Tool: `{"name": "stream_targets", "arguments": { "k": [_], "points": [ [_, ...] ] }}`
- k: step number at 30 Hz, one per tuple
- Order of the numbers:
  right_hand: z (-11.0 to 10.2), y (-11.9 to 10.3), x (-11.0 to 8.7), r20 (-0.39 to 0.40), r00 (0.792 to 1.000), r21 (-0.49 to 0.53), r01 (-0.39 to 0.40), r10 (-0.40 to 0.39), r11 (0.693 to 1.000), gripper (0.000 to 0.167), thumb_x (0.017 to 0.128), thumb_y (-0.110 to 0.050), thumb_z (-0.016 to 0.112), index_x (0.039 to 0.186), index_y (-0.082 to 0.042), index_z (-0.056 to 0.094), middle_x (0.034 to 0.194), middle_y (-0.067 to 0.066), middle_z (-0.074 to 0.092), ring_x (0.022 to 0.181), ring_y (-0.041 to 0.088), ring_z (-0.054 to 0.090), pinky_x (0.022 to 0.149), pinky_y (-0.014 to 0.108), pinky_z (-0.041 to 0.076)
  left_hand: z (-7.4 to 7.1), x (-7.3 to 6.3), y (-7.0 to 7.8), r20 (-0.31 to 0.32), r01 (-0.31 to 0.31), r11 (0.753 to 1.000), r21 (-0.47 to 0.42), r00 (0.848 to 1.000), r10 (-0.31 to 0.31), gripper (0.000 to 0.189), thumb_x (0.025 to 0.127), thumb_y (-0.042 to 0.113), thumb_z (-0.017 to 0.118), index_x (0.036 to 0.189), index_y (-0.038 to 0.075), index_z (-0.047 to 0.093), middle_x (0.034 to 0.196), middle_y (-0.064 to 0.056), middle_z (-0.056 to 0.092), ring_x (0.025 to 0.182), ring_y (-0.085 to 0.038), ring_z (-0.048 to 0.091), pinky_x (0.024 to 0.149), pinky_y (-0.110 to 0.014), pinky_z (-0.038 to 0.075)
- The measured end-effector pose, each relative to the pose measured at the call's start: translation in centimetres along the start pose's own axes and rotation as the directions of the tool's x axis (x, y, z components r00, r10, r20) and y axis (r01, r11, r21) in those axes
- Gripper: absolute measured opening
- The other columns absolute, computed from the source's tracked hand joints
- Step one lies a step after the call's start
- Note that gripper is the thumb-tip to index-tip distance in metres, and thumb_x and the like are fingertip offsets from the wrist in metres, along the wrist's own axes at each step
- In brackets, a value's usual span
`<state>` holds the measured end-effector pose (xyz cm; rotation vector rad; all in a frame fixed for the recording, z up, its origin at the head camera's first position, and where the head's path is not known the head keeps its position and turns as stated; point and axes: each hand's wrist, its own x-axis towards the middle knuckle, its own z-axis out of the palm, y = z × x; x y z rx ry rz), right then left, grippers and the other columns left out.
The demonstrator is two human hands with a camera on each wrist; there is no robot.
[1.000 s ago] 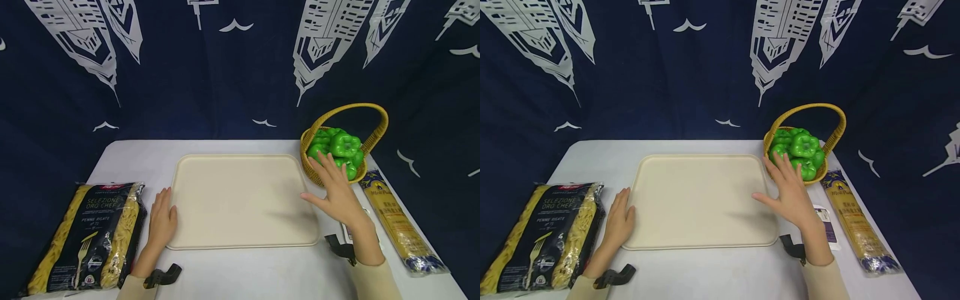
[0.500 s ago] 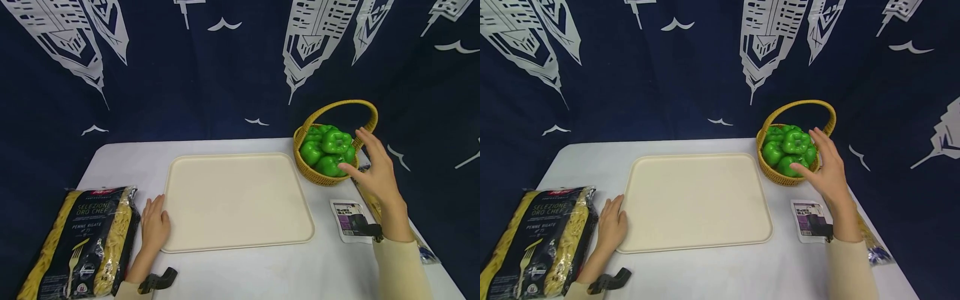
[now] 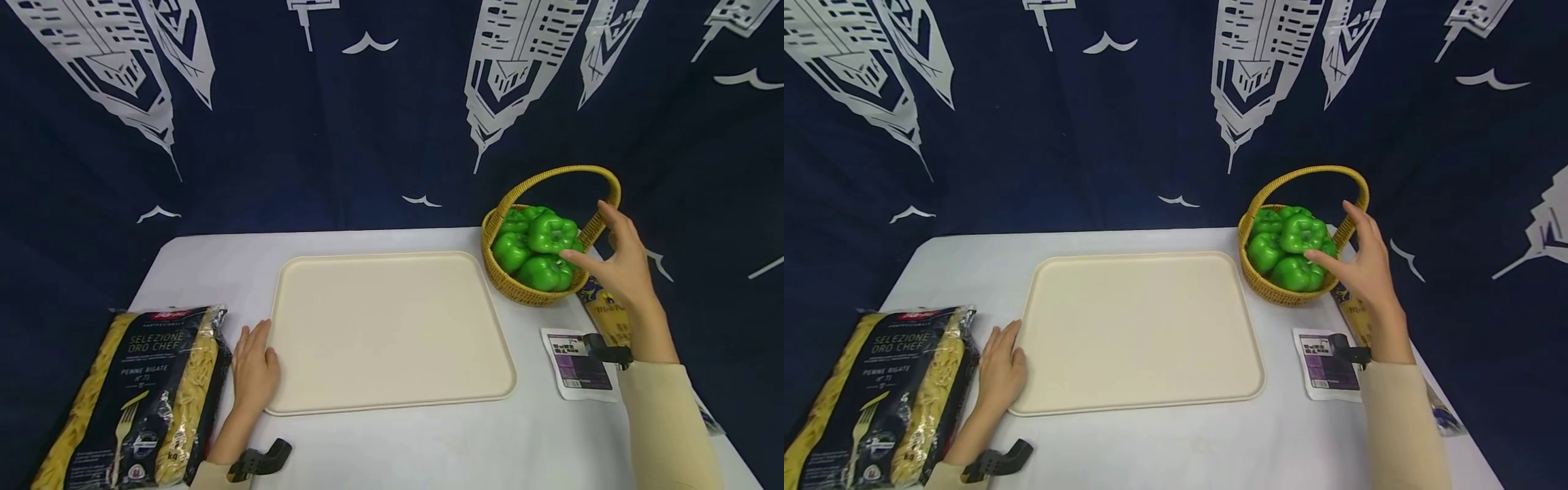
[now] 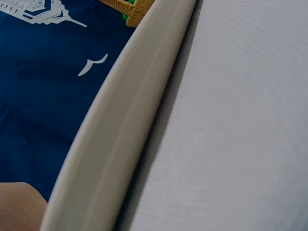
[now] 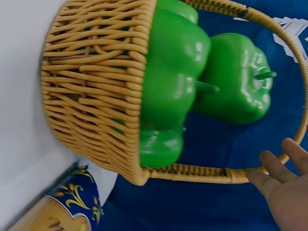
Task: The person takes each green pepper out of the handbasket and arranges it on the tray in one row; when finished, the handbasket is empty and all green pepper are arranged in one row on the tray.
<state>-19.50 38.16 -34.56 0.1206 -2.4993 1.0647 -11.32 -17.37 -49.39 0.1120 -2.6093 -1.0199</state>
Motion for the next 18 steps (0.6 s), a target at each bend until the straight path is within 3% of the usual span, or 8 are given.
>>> {"name": "stream_targets", "arguments": {
  "k": [7, 18],
  "points": [
    [0.8, 0.9, 0.9, 0.044, 0.997, 0.014, -0.060, 0.059, 0.998, 0.097, 0.080, -0.019, 0.079, 0.156, -0.035, 0.020, 0.156, 0.017, 0.027, 0.143, 0.042, 0.027, 0.120, 0.054, 0.021, 0.2, -0.1, -0.2, -0.017, -0.021, 1.000, 0.006, 1.000, 0.022, 0.048, 0.088, -0.009, 0.047, 0.136, -0.009, 0.050, 0.141, -0.030, 0.048, 0.140, -0.052, 0.028, 0.114, -0.064, 0.018],
    [2.5, 1.9, 1.7, 0.083, 0.993, 0.061, -0.092, 0.087, 0.994, 0.099, 0.080, -0.015, 0.080, 0.157, -0.030, 0.018, 0.160, 0.012, 0.022, 0.144, 0.040, 0.026, 0.119, 0.054, 0.024, 0.2, 0.0, -0.2, -0.033, -0.045, 0.999, 0.016, 0.998, 0.046, 0.047, 0.087, -0.010, 0.047, 0.134, -0.011, 0.050, 0.139, -0.032, 0.049, 0.138, -0.054, 0.030, 0.114, -0.064, 0.019]
  ]
}}
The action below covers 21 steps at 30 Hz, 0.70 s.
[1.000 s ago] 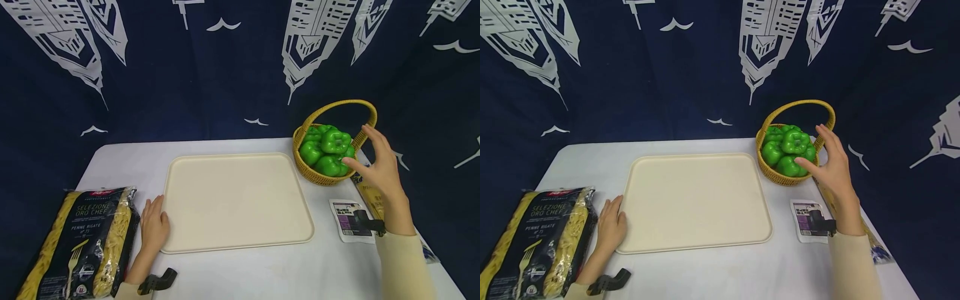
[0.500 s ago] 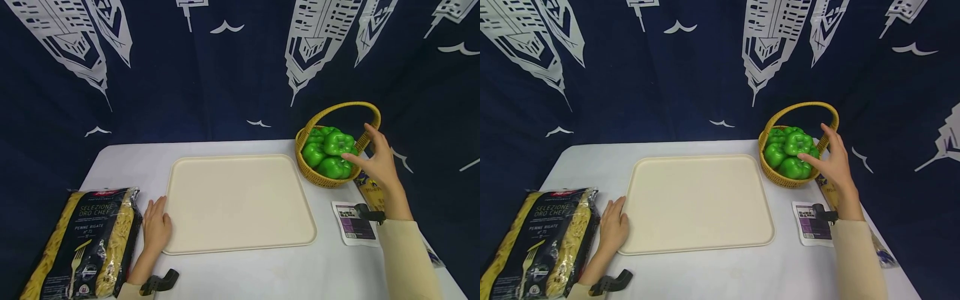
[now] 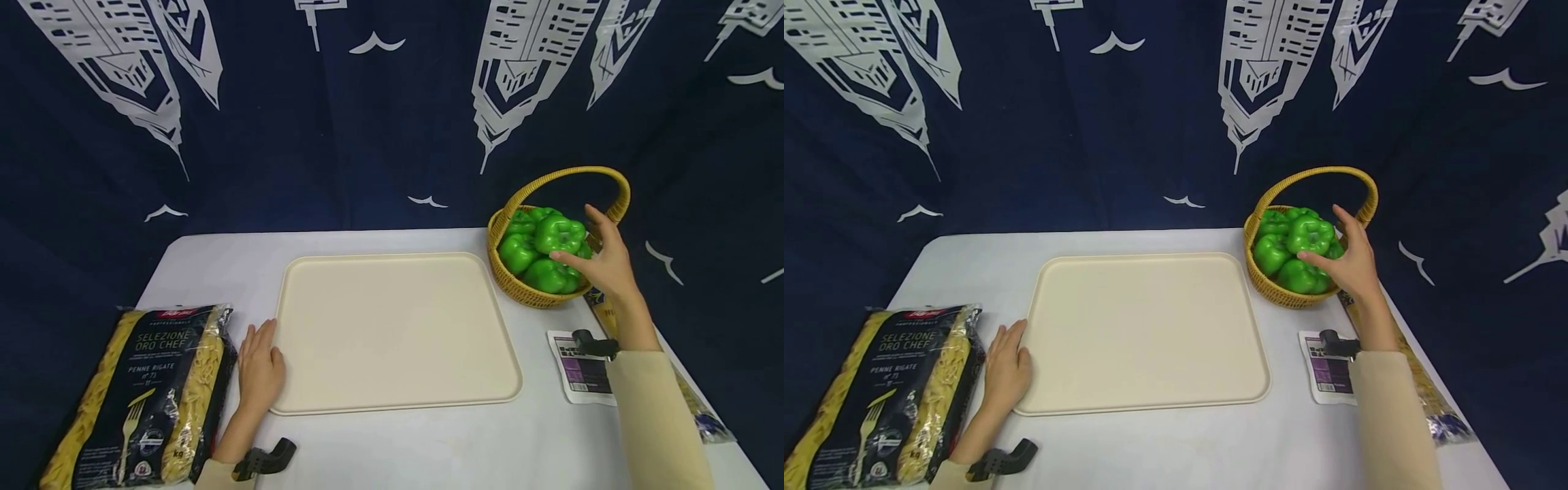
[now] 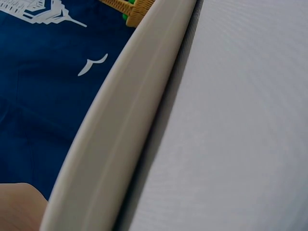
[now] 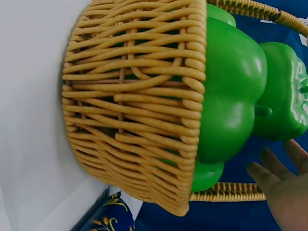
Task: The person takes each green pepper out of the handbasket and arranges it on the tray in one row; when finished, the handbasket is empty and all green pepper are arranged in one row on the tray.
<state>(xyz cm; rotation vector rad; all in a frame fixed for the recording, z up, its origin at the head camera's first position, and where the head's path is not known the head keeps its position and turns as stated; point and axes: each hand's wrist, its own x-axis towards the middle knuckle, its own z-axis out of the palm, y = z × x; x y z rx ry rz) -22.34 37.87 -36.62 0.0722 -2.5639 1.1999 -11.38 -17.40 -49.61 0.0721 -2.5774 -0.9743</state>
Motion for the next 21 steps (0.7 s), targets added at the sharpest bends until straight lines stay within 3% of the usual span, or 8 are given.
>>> {"name": "stream_targets", "arguments": {
  "k": [10, 21],
  "points": [
    [0.69, 0.24, 0.46, 0.042, 0.997, -0.018, -0.060, 0.060, 0.998, 0.102, 0.080, -0.022, 0.081, 0.157, -0.030, 0.015, 0.163, 0.013, 0.016, 0.146, 0.043, 0.021, 0.118, 0.059, 0.021, -0.01, 0.05, 0.06, -0.014, -0.006, 1.000, 0.000, 1.000, 0.006, 0.047, 0.086, -0.010, 0.047, 0.134, -0.010, 0.051, 0.138, -0.032, 0.050, 0.138, -0.053, 0.030, 0.113, -0.064, 0.019],
    [1.12, 0.46, 0.72, 0.053, 0.996, -0.060, -0.071, 0.074, 0.996, 0.098, 0.081, -0.017, 0.079, 0.157, -0.019, 0.018, 0.159, 0.021, 0.024, 0.142, 0.050, 0.025, 0.113, 0.069, 0.021, 0.02, -0.04, -0.11, -0.011, -0.006, 1.000, -0.003, 1.000, 0.006, 0.047, 0.087, -0.010, 0.047, 0.134, -0.010, 0.050, 0.139, -0.032, 0.049, 0.139, -0.052, 0.030, 0.114, -0.064, 0.019]
  ]
}}
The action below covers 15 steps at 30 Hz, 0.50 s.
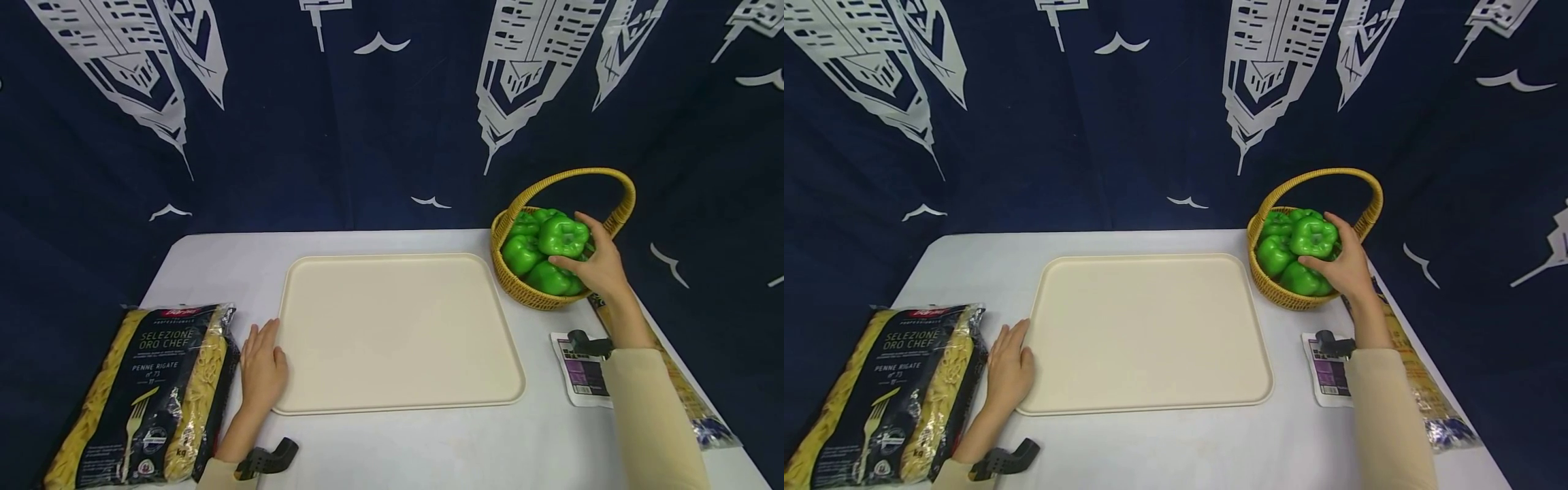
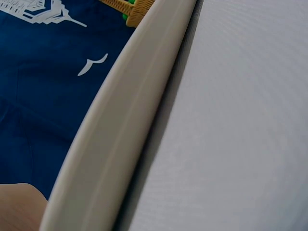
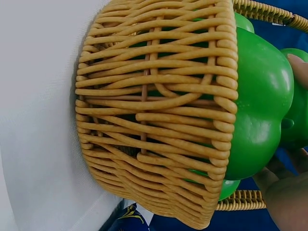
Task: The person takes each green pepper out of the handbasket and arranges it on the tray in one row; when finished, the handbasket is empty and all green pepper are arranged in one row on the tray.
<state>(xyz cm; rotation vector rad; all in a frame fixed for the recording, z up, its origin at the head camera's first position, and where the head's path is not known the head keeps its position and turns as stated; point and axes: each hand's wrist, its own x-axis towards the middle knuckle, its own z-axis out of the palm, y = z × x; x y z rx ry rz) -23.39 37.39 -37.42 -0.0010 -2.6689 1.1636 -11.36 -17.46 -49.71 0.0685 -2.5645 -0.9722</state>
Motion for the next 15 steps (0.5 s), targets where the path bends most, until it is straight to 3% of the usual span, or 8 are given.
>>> {"name": "stream_targets", "arguments": {
  "k": [15],
  "points": [
    [-0.28, 0.06, -0.24, -0.034, 0.998, 0.025, -0.044, 0.045, 0.999, 0.090, 0.086, -0.027, 0.075, 0.157, -0.021, 0.020, 0.157, 0.020, 0.027, 0.138, 0.049, 0.034, 0.111, 0.060, 0.033, 0.06, 0.00, -0.01, -0.003, -0.007, 1.000, 0.014, 1.000, 0.007, 0.047, 0.087, -0.011, 0.047, 0.134, -0.010, 0.051, 0.138, -0.032, 0.050, 0.138, -0.053, 0.030, 0.113, -0.065, 0.019]
  ]
}}
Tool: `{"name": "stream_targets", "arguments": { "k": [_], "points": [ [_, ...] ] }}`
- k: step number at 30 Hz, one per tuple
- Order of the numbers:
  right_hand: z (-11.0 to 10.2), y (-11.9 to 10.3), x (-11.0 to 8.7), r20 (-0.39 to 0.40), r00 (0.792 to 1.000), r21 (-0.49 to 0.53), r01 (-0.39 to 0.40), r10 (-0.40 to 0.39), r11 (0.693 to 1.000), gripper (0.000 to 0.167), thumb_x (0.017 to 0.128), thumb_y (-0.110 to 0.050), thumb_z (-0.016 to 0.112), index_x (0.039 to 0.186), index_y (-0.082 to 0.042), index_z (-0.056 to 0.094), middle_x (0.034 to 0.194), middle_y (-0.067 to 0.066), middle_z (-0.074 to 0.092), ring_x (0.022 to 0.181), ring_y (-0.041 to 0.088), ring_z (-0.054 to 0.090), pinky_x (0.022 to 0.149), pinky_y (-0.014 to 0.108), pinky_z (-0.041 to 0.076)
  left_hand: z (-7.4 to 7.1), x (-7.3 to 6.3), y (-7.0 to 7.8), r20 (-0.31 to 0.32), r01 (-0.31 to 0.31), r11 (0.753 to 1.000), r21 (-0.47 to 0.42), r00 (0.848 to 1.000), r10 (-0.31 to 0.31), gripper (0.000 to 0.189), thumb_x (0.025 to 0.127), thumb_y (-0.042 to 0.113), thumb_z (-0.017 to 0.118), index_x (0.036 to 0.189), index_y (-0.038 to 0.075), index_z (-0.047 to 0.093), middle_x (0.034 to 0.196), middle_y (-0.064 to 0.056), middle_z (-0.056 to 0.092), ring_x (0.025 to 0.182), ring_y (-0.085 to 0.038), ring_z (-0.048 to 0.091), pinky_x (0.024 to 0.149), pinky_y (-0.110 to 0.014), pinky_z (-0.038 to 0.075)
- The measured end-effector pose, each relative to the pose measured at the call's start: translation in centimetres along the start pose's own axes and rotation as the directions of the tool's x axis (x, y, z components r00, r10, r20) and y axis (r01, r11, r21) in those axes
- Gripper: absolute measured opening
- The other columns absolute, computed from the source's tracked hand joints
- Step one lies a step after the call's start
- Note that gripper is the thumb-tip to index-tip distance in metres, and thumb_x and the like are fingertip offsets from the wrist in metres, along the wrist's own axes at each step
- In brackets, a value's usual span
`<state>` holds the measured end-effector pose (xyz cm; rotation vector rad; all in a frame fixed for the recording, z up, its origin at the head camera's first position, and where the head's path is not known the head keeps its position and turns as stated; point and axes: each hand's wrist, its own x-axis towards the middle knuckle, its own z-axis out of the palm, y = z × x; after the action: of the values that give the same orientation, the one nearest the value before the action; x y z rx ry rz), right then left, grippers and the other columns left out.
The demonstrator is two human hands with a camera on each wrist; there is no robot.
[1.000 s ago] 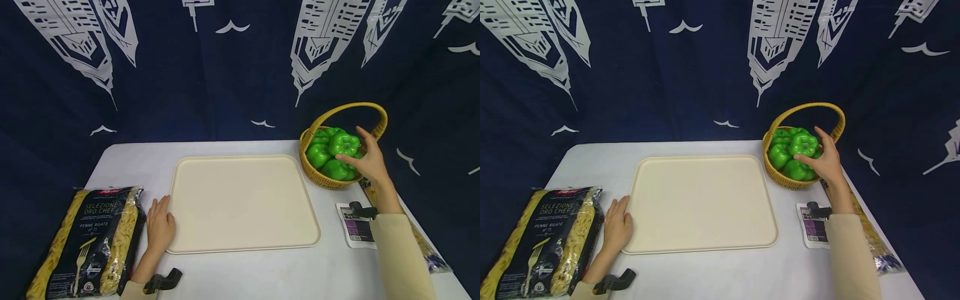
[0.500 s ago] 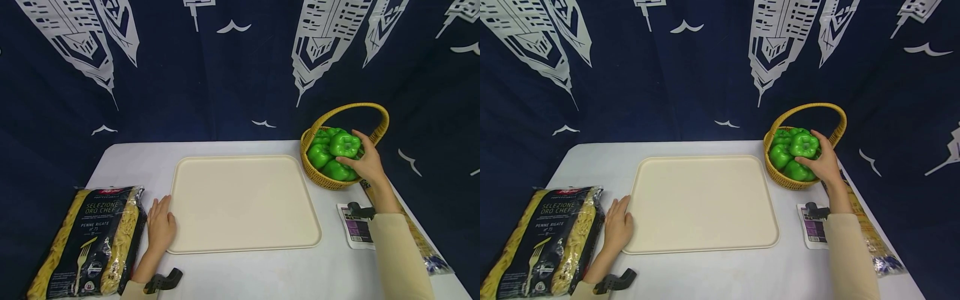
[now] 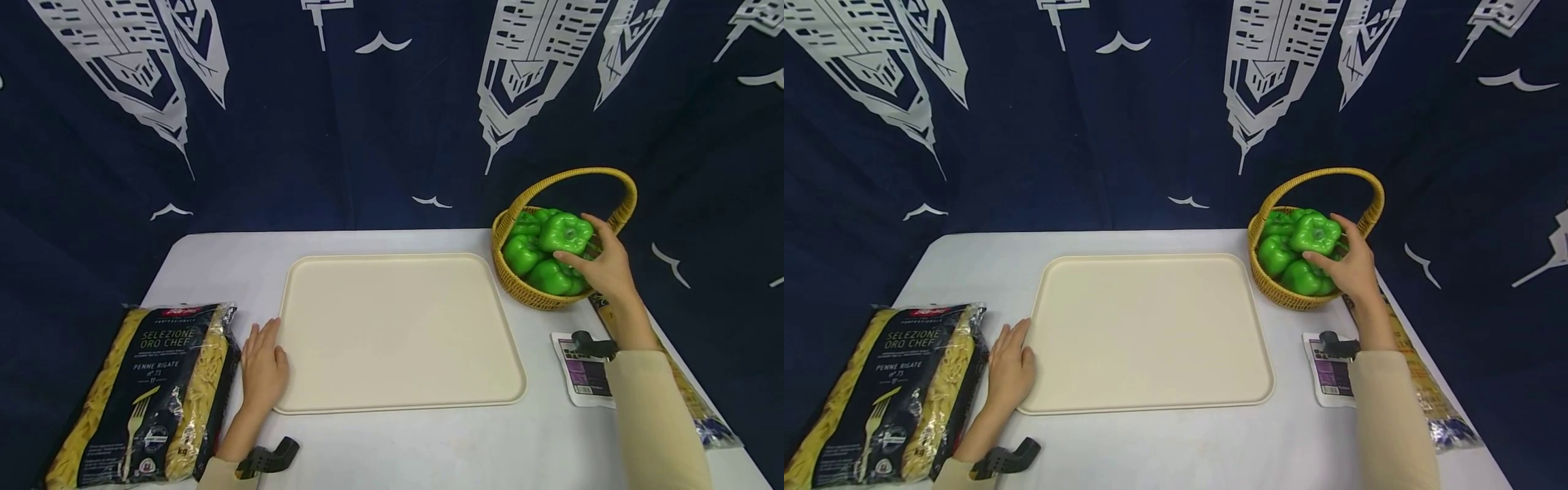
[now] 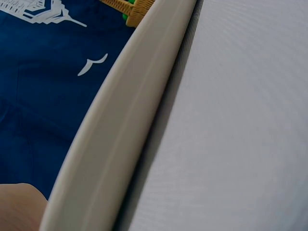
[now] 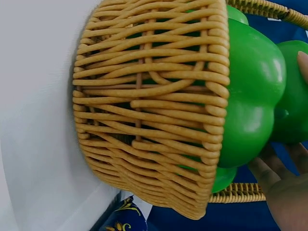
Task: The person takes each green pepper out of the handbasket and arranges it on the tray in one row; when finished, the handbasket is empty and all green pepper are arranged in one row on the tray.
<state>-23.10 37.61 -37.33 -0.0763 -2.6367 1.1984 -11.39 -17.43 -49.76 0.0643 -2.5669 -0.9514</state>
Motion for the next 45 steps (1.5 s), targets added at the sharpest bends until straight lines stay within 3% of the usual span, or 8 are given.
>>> {"name": "stream_targets", "arguments": {
  "k": [7, 14, 21, 26, 30, 36, 42, 45],
  "points": [
    [-0.7, -0.6, -0.8, -0.056, 0.998, 0.018, -0.006, 0.007, 1.000, 0.086, 0.087, -0.025, 0.074, 0.156, -0.029, 0.023, 0.155, 0.017, 0.031, 0.138, 0.039, 0.038, 0.116, 0.049, 0.033, 0.0, -0.1, 0.0, 0.008, -0.002, 1.000, -0.002, 1.000, 0.002, 0.047, 0.088, -0.010, 0.047, 0.134, -0.011, 0.050, 0.138, -0.033, 0.050, 0.138, -0.053, 0.030, 0.113, -0.065, 0.019],
    [-1.3, -1.3, -1.7, -0.076, 0.997, 0.035, 0.021, -0.019, 0.999, 0.081, 0.087, -0.024, 0.074, 0.153, -0.035, 0.027, 0.147, 0.005, 0.038, 0.136, 0.028, 0.043, 0.114, 0.037, 0.038, 0.0, 0.0, 0.0, -0.005, -0.010, 1.000, -0.008, 1.000, 0.010, 0.047, 0.087, -0.011, 0.047, 0.134, -0.010, 0.051, 0.138, -0.032, 0.050, 0.138, -0.054, 0.031, 0.113, -0.065, 0.020],
    [-1.3, -2.0, -2.5, -0.061, 0.998, 0.021, 0.022, -0.020, 1.000, 0.082, 0.087, -0.023, 0.073, 0.153, -0.035, 0.026, 0.156, 0.010, 0.032, 0.141, 0.029, 0.039, 0.103, 0.013, 0.043, 0.1, 0.0, 0.1, -0.057, -0.041, 0.999, -0.027, 0.998, 0.040, 0.046, 0.087, -0.006, 0.046, 0.132, -0.012, 0.051, 0.134, -0.034, 0.052, 0.136, -0.055, 0.032, 0.113, -0.064, 0.019],
    [-0.7, -2.8, -3.3, -0.067, 0.997, 0.036, 0.044, -0.042, 0.998, 0.081, 0.086, -0.019, 0.074, 0.152, -0.031, 0.029, 0.145, 0.001, 0.042, 0.129, 0.014, 0.047, 0.089, 0.001, 0.043, 0.1, 0.1, -0.1, -0.026, -0.014, 1.000, -0.018, 1.000, 0.014, 0.046, 0.087, -0.009, 0.047, 0.133, -0.011, 0.051, 0.137, -0.033, 0.050, 0.137, -0.054, 0.030, 0.113, -0.065, 0.019],
    [0.3, -3.5, -3.9, -0.061, 0.996, 0.093, 0.075, -0.069, 0.993, 0.081, 0.084, -0.013, 0.076, 0.151, -0.026, 0.033, 0.135, -0.011, 0.044, 0.118, 0.001, 0.047, 0.086, 0.001, 0.042, 0.1, 0.2, -0.2, -0.004, 0.001, 1.000, -0.006, 1.000, -0.001, 0.047, 0.088, -0.010, 0.047, 0.134, -0.010, 0.051, 0.139, -0.031, 0.050, 0.139, -0.053, 0.030, 0.114, -0.063, 0.019],
    [2.8, -4.9, -4.0, -0.006, 0.986, 0.155, 0.165, -0.166, 0.974, 0.081, 0.081, -0.004, 0.077, 0.150, -0.013, 0.036, 0.141, 0.006, 0.044, 0.112, -0.005, 0.048, 0.085, 0.003, 0.045, 0.0, 0.2, -0.2, 0.004, 0.004, 1.000, -0.003, 1.000, -0.003, 0.047, 0.088, -0.010, 0.047, 0.134, -0.010, 0.051, 0.139, -0.031, 0.050, 0.139, -0.053, 0.030, 0.114, -0.063, 0.019],
    [6.1, -6.9, -3.8, 0.084, 0.966, 0.240, 0.217, -0.243, 0.946, 0.078, 0.079, 0.000, 0.077, 0.147, -0.007, 0.038, 0.132, -0.002, 0.048, 0.110, -0.005, 0.050, 0.085, 0.006, 0.048, 0.0, 0.2, -0.3, 0.014, 0.010, 1.000, 0.001, 1.000, -0.010, 0.047, 0.088, -0.010, 0.046, 0.134, -0.011, 0.050, 0.139, -0.032, 0.049, 0.139, -0.053, 0.030, 0.114, -0.064, 0.019],
    [8.0, -8.0, -3.7, 0.134, 0.950, 0.277, 0.236, -0.281, 0.931, 0.078, 0.080, 0.001, 0.076, 0.147, -0.005, 0.038, 0.132, 0.006, 0.049, 0.110, -0.003, 0.051, 0.086, 0.007, 0.048, 0.0, 0.3, -0.2, 0.026, 0.020, 1.000, 0.002, 0.999, -0.020, 0.047, 0.088, -0.009, 0.046, 0.135, -0.010, 0.049, 0.141, -0.032, 0.047, 0.140, -0.052, 0.029, 0.115, -0.064, 0.019]
  ]
}}
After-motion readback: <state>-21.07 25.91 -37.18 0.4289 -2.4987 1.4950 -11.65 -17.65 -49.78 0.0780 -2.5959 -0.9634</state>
